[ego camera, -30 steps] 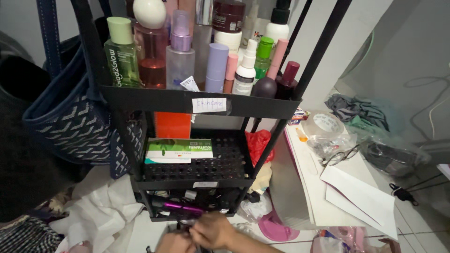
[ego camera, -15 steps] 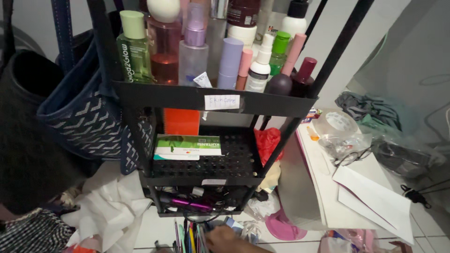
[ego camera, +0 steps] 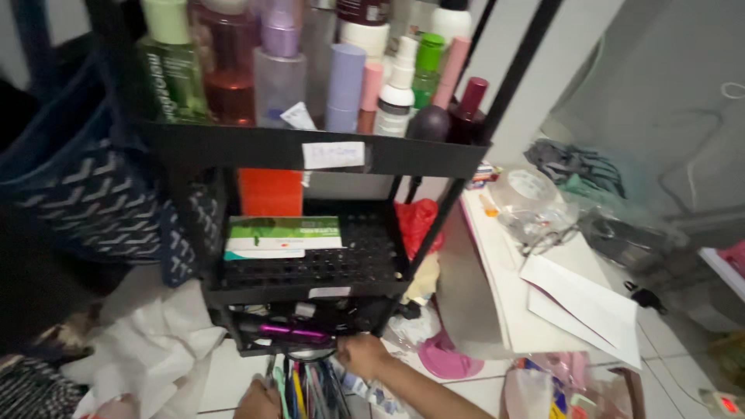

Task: The person organizes a collection of pens and stationery items on a black metal shelf unit. They pick up individual pens from a pile on the floor and place them into a designated slot on the shelf. The person also places a small orange notebook and a green box onto the shelf.

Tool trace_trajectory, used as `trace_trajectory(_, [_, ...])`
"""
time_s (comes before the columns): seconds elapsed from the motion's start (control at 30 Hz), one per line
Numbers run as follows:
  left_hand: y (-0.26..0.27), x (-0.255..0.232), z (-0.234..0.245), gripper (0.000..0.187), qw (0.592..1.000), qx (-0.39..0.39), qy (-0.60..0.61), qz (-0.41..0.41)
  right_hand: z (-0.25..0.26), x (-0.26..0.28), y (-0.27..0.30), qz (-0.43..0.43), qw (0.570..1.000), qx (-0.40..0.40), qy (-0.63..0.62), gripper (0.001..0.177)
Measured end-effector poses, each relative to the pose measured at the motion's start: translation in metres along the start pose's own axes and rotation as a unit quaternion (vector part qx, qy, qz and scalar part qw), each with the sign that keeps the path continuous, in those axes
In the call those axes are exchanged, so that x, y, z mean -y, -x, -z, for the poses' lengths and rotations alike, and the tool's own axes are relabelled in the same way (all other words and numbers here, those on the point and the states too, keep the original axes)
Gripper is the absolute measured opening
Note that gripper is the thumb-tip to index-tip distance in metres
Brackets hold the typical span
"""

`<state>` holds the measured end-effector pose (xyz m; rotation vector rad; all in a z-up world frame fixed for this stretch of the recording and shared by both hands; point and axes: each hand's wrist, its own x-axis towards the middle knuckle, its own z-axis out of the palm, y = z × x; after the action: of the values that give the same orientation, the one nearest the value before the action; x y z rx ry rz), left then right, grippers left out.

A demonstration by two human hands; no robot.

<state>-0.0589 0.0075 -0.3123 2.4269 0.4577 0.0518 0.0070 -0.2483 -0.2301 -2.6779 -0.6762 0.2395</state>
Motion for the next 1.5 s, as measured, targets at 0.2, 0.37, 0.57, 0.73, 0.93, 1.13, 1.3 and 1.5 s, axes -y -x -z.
trace_trajectory(0.2, [-0.009,-0.003,0.005,0.05,0.991,0.109,0.054,0.059,0.024,-0.026,0.024,-0.105,0.979,-0.002,-0.174,0.026])
trace_trajectory(0.37, [-0.021,0.003,0.011,0.053,0.961,0.212,0.15,0.1,0.011,-0.047,0.049,-0.011,0.991,0.05,-0.12,0.022])
trace_trajectory(0.57, [-0.036,-0.001,0.04,0.052,0.989,0.136,0.007,0.059,-0.006,-0.026,0.052,-0.009,0.994,0.105,-0.041,0.018])
trace_trajectory(0.73, [-0.028,0.004,0.031,0.053,0.986,0.143,-0.028,0.081,-0.018,0.004,0.039,0.05,0.991,0.125,0.01,0.016])
trace_trajectory(0.93, [-0.007,0.014,0.026,0.057,0.983,0.133,-0.058,0.112,-0.034,0.032,0.037,0.134,0.987,0.087,-0.035,0.022])
trace_trajectory(1.13, [0.006,0.028,0.029,0.052,0.983,0.138,0.013,0.117,-0.028,0.043,0.032,0.037,0.98,0.194,-0.009,0.024])
trace_trajectory(1.3, [0.01,0.029,0.022,0.05,0.98,0.133,0.054,0.137,-0.03,0.04,0.035,0.064,0.989,0.134,0.001,0.025])
trace_trajectory(1.5, [0.009,0.026,0.017,0.044,0.975,0.214,-0.053,0.002,-0.042,0.043,0.03,0.05,0.986,0.162,0.0,0.023])
